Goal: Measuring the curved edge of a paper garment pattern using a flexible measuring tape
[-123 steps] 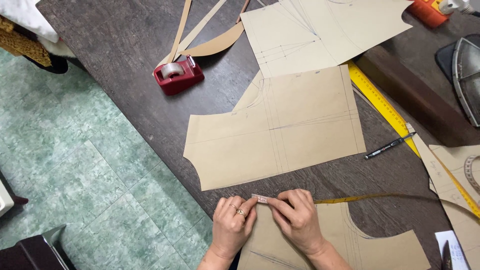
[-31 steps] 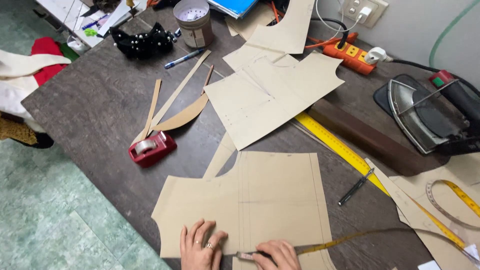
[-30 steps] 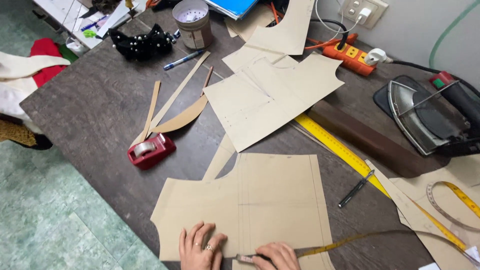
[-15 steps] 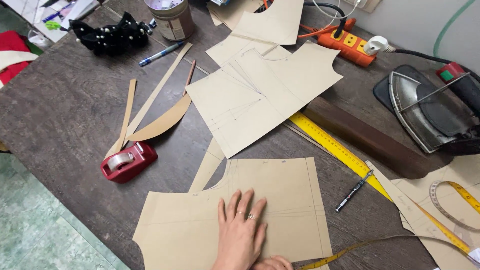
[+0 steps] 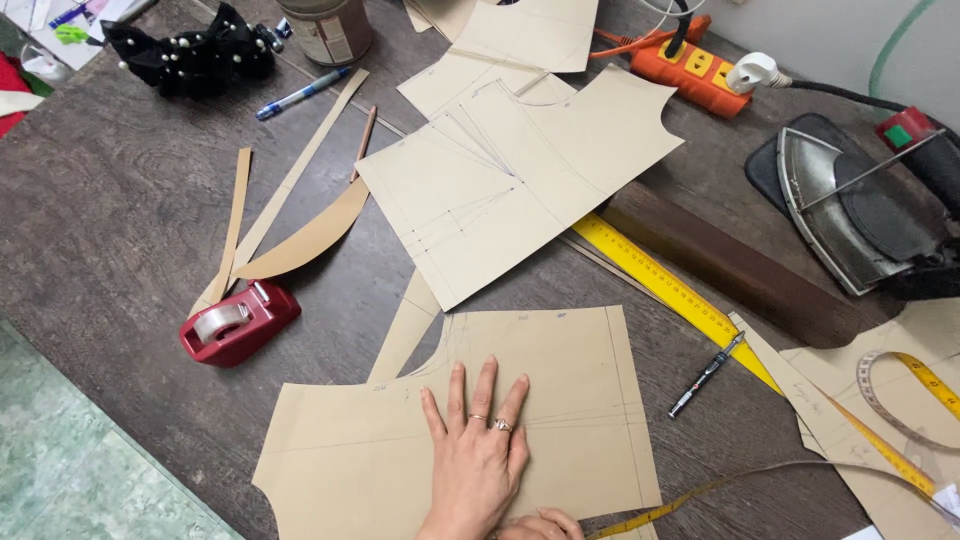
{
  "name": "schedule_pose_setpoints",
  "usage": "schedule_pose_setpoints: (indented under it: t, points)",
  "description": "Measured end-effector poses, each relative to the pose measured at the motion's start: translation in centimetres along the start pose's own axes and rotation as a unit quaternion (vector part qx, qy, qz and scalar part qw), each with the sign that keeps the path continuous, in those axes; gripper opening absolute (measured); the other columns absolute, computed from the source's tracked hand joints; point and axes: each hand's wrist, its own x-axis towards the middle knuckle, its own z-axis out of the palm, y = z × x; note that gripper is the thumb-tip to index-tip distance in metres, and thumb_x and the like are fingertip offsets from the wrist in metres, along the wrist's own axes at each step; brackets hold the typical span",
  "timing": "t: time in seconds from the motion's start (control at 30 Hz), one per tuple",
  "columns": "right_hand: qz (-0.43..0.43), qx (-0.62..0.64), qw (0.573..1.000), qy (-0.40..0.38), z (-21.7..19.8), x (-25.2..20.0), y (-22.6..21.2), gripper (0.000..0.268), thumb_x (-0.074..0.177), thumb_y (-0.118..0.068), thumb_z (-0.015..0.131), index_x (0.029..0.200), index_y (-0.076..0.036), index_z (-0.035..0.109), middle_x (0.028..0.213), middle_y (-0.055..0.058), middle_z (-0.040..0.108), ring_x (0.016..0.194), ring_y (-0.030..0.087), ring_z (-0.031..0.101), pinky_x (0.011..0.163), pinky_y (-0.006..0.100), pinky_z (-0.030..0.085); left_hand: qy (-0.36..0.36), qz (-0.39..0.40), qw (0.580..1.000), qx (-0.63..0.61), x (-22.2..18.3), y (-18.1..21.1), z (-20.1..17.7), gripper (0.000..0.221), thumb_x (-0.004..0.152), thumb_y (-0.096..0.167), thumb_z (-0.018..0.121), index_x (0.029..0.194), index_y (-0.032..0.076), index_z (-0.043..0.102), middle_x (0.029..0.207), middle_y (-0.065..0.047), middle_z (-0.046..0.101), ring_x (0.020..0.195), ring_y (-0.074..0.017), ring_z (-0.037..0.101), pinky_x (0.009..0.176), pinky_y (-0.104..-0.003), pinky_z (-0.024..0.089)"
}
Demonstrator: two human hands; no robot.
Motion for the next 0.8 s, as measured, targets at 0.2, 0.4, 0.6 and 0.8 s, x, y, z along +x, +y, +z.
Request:
schedule_pose_setpoints:
  t: [0.2, 0.4, 0.6, 0.8]
  points:
    - [-0.011, 0.028, 0.998, -0.047, -0.3, -0.5, 0.5, 0.016, 0.076, -0.034, 0.049, 0.067, -0.034, 0.062, 0.062, -0.021, 0.064, 0.064, -0.007, 0.06, 0.078, 0.021, 0.042, -0.005, 0.004, 0.997, 0.074, 0.2, 0.2, -0.3, 0.062, 0.088, 0.052, 0.049, 0.146, 0.033, 0.038, 0.159, -0.002, 0.022, 0.145, -0.0377, 0.017, 0.105, -0.069, 0.016]
    - [0.017, 0.038, 0.999, -0.002, -0.6, 0.3, -0.1, 0.016, 0.078, -0.034, 0.05, 0.068, -0.035, 0.063, 0.062, -0.021, 0.063, 0.062, -0.007, 0.059, 0.077, 0.022, 0.045, -0.002, 0.001, 0.993, 0.119, 0.4, 0.4, -0.4, 0.072, 0.085, 0.064, 0.044, 0.148, 0.034, 0.031, 0.161, -0.001, 0.019, 0.148, -0.0369, 0.011, 0.106, -0.07, 0.013]
    - [-0.005, 0.037, 0.999, 0.014, -0.1, 0.2, 0.2, 0.017, 0.079, -0.037, 0.053, 0.067, -0.035, 0.065, 0.059, -0.021, 0.063, 0.058, -0.007, 0.057, 0.074, 0.02, 0.044, -0.005, -0.009, 0.991, 0.132, 0.4, 0.3, -0.1, 0.073, 0.085, 0.066, 0.044, 0.15, 0.035, 0.028, 0.161, 0.0, 0.019, 0.148, -0.0377, 0.011, 0.103, -0.072, 0.015]
    - [0.06, 0.055, 0.995, 0.056, -1.5, 3.0, -2.0, 0.023, 0.077, -0.033, 0.05, 0.057, -0.028, 0.061, 0.052, -0.015, 0.06, 0.049, -0.001, 0.057, 0.07, 0.025, 0.049, -0.003, -0.021, 0.991, 0.129, 0.4, -0.1, -0.2, 0.071, 0.086, 0.065, 0.043, 0.149, 0.035, 0.029, 0.161, 0.0, 0.017, 0.148, -0.0372, 0.009, 0.105, -0.072, 0.013]
